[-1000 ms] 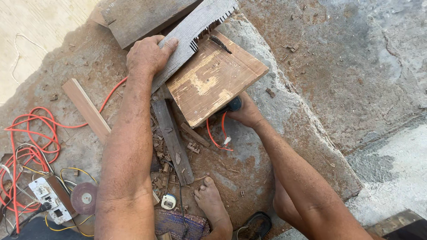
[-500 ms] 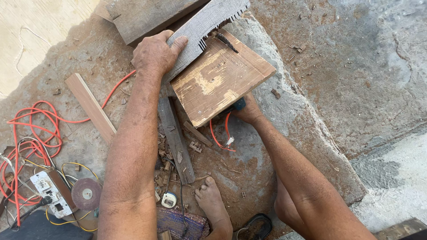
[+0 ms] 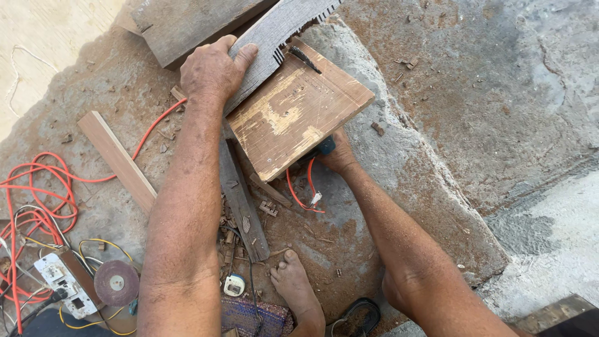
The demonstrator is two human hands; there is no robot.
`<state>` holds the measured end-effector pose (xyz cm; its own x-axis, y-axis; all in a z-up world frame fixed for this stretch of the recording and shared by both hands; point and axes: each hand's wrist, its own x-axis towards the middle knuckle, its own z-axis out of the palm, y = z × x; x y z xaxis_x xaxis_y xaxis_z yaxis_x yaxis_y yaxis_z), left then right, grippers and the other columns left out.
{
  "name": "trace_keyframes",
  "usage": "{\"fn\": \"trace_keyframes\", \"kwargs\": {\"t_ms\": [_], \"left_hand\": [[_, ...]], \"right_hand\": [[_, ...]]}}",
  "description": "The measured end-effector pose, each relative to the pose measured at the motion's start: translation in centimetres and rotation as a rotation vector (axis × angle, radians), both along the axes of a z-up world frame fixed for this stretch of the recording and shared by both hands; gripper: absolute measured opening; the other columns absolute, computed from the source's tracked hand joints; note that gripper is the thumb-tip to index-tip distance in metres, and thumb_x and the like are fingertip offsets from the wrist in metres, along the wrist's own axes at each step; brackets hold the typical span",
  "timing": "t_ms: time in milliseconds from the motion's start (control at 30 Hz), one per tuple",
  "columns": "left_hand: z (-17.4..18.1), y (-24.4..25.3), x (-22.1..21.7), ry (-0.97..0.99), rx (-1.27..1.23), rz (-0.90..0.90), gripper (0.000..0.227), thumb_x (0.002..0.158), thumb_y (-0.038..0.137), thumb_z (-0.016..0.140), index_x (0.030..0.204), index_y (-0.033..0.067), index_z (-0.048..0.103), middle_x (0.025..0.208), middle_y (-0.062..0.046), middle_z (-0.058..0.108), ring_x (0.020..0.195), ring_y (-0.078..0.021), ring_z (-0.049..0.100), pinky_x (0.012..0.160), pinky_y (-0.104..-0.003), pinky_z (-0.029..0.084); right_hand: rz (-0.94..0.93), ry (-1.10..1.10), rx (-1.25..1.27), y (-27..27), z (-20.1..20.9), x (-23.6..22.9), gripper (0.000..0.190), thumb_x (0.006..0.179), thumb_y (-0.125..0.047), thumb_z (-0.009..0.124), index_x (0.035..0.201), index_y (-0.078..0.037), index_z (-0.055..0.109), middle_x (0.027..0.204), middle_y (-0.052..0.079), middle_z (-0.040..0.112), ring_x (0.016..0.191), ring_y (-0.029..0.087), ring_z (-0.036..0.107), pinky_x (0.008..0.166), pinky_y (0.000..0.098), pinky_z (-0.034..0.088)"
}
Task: The person uses a table saw to cut notches into a wooden plank, then switches to a chisel and mallet to carve out the notched sections. The person repeatedly chips away wood to shape the plank.
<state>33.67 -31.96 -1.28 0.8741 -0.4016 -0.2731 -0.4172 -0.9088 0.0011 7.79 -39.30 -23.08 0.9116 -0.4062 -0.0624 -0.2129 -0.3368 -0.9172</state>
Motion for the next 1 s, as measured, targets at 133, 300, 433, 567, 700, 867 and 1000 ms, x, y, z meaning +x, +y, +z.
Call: {"fn": "trace_keyframes", "kwargs": {"t_ms": [133, 300, 433, 567, 700, 867, 1000], "left_hand": [[0.9, -0.1, -0.4, -0.019, 0.005, -0.020, 0.064, 0.093, 0.076, 0.052, 0.135, 0.0300, 0.064, 0.111, -0.011, 0.071, 0.107, -0.0287, 0.067, 0.086, -0.052, 0.053], [1.2, -0.8, -0.8, 0.003, 0.034, -0.010, 0.062, 0.095, 0.076, 0.053, 0.135, 0.0302, 0.066, 0.113, -0.012, 0.072, 0.109, -0.0317, 0.067, 0.091, -0.053, 0.052], [1.3, -1.4, -0.9, -0.008, 0.023, 0.013, 0.058, 0.094, 0.074, 0.056, 0.133, 0.0325, 0.068, 0.112, -0.011, 0.073, 0.109, -0.0309, 0.067, 0.092, -0.052, 0.050], [1.3, -2.1, -1.5, 0.017, 0.020, 0.052, 0.057, 0.092, 0.072, 0.056, 0.134, 0.0345, 0.067, 0.112, -0.009, 0.074, 0.109, -0.0280, 0.067, 0.095, -0.051, 0.049], [1.5, -3.1, -1.5, -0.038, 0.000, -0.053, 0.058, 0.094, 0.072, 0.059, 0.133, 0.0304, 0.068, 0.112, -0.013, 0.073, 0.108, -0.0320, 0.067, 0.092, -0.052, 0.049], [1.2, -2.5, -1.6, 0.001, 0.007, 0.000, 0.058, 0.093, 0.073, 0.058, 0.133, 0.0325, 0.069, 0.109, -0.011, 0.075, 0.108, -0.0299, 0.068, 0.097, -0.050, 0.049], [1.4, -3.0, -1.4, -0.022, -0.005, -0.041, 0.058, 0.094, 0.073, 0.059, 0.133, 0.0308, 0.069, 0.112, -0.013, 0.074, 0.109, -0.0319, 0.067, 0.095, -0.050, 0.049]], "right_hand": [[-0.027, -0.017, -0.009, 0.1, 0.9, 0.1, 0.051, 0.070, -0.017, 0.088, 0.118, -0.012, 0.072, 0.131, 0.019, 0.063, 0.127, 0.041, 0.055, 0.108, 0.0485, 0.046], [-0.046, -0.053, -0.013, -0.2, 1.2, -0.1, 0.046, 0.071, -0.016, 0.086, 0.115, -0.013, 0.072, 0.128, 0.018, 0.064, 0.124, 0.040, 0.057, 0.107, 0.0486, 0.048], [-0.059, -0.084, -0.008, -0.3, 1.6, 0.1, 0.044, 0.077, -0.014, 0.083, 0.119, -0.017, 0.072, 0.130, 0.013, 0.065, 0.128, 0.035, 0.058, 0.109, 0.0460, 0.050], [-0.048, 0.049, 0.002, -0.2, 2.4, 0.0, 0.047, 0.075, -0.021, 0.086, 0.120, -0.020, 0.071, 0.127, 0.010, 0.061, 0.125, 0.032, 0.055, 0.108, 0.0454, 0.047], [-0.047, 0.076, 0.022, -0.8, 2.9, 0.3, 0.049, 0.074, -0.024, 0.088, 0.120, -0.021, 0.072, 0.124, 0.007, 0.061, 0.122, 0.030, 0.056, 0.107, 0.0445, 0.047], [-0.043, 0.109, 0.035, -0.5, 2.7, 0.0, 0.050, 0.075, -0.025, 0.087, 0.122, -0.022, 0.071, 0.123, 0.007, 0.061, 0.121, 0.029, 0.056, 0.107, 0.0450, 0.047], [-0.062, 0.057, 0.015, -0.7, 2.6, 0.2, 0.050, 0.074, -0.024, 0.088, 0.120, -0.021, 0.071, 0.125, 0.008, 0.061, 0.121, 0.030, 0.055, 0.105, 0.0463, 0.046]]}}
